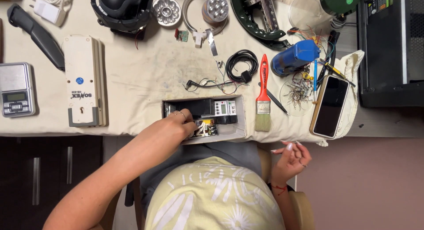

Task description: Packing various electronic components, including circuit boards and batteries, into a small box at a repair bench.

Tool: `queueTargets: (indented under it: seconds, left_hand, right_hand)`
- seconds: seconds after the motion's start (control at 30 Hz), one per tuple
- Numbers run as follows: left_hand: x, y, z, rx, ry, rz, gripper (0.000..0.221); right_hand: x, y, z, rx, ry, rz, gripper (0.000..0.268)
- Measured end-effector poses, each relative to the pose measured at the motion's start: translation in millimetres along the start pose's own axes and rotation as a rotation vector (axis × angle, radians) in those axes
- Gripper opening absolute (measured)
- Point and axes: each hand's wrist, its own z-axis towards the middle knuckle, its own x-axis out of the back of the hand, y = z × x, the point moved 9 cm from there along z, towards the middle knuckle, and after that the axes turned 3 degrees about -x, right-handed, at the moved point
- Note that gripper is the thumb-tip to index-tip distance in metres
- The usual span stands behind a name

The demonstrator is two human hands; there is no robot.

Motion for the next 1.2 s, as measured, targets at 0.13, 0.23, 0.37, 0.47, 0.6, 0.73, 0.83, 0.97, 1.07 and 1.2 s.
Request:
queueTargets:
  seconds: [0.13,0.23,0.37,0.47,0.6,0.73,0.83,0.97,1.07,1.2]
  left_hand:
    - [-7,-1,-4,-0.081,0.028,0.057,0.018]
    - [-6,-3,-4,-0.126,0.062,0.021,0.016]
    - [-1,-4,-11,-0.194,0.116,-0.027,0.012]
    - [3,-1,-20,-0.244,0.218,-0.011,0.01]
    - [6,12,-28,-0.287,0.328,0.078,0.02]
    - [1,10,-36,-0.238,0.403,0.168,0.032]
    - [7,11,-45,-0.242,0.596,0.131,0.029]
    - [34,15,-80,-0.331,0.873,0.041,0.024]
    - [21,-18,-110,-0.209,1.054,0.096,0.018]
    - [13,-63,-145,0.051,1.13,0.123,0.017]
  right_hand:
    - [-8,12,-16,-0.061,-0.042,0.011,0.022]
    - [-12,25,-25,-0.086,-0.065,0.026,0.022]
    - [-19,36,-38,-0.134,-0.096,0.029,0.023]
    - [-21,43,-46,-0.153,-0.139,0.006,0.023]
    - [-24,60,-63,-0.175,-0.163,0.021,0.023]
    - [-31,91,-81,-0.326,-0.233,-0.088,0.026]
    - [-47,99,-79,-0.391,-0.441,-0.463,0.039]
    - [-70,138,-94,-0.442,-0.882,-0.726,0.069]
    - [-86,113,-96,-0.533,-0.986,-0.741,0.077]
    - [-91,127,-95,-0.558,-1.026,-0.85,0.084]
